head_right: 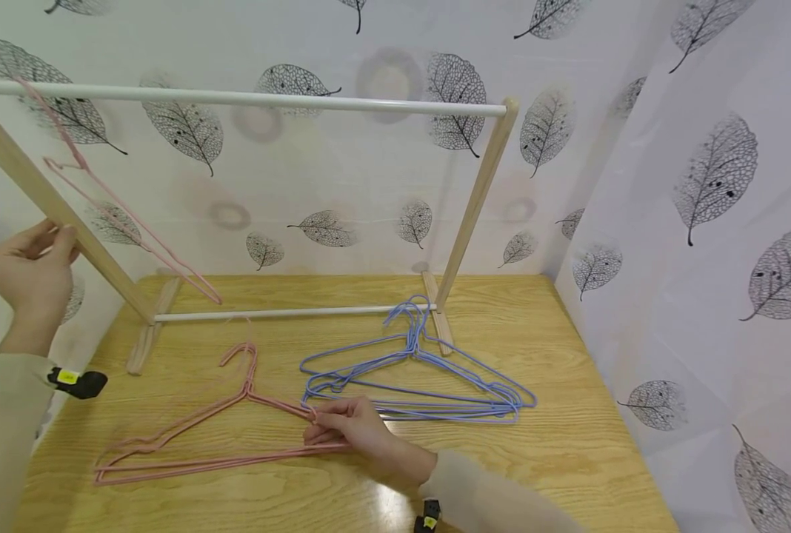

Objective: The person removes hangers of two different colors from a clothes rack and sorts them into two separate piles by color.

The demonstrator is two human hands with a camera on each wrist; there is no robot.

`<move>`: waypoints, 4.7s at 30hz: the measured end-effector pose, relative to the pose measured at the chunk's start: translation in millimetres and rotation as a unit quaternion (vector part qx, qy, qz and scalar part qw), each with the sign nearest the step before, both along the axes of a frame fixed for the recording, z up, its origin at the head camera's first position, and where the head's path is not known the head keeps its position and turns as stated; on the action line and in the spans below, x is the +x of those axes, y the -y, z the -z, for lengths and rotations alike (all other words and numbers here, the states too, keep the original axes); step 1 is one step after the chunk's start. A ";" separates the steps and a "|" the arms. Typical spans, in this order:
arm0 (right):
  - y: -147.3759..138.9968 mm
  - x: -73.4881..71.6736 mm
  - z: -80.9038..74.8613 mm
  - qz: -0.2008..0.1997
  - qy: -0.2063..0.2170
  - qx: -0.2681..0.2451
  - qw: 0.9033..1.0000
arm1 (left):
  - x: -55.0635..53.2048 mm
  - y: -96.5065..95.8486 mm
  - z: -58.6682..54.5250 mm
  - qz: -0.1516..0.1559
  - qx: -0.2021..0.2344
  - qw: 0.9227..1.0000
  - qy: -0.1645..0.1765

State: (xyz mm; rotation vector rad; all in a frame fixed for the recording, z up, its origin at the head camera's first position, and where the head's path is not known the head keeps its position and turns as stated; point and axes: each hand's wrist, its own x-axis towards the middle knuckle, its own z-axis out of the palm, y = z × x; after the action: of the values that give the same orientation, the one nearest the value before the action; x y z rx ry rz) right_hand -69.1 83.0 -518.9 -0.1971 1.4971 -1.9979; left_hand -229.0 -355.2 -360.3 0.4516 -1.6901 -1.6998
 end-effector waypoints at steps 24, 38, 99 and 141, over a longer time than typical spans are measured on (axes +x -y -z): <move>2.2 0.6 14.3 -0.008 -0.017 0.044 0.999 | 3.4 -4.6 -4.6 0.005 0.015 1.000 -0.006; -0.5 -2.5 10.1 0.016 -0.039 0.089 0.995 | 6.7 -8.8 -8.6 0.002 0.013 1.000 -0.004; 81.2 -94.7 -132.7 0.069 -0.300 0.043 0.951 | 5.8 -2.6 -2.1 -0.007 -0.011 1.000 0.026; 171.6 -127.9 -166.8 0.098 -0.319 0.069 0.940 | 2.4 -2.9 -0.1 0.001 0.030 0.999 -0.014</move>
State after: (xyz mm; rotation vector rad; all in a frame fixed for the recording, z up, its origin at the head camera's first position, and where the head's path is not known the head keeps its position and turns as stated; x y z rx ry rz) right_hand -197.0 -88.6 -352.1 -0.7167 2.1182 -2.0766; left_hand -226.6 -352.3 -360.2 0.4521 -1.6220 -1.7545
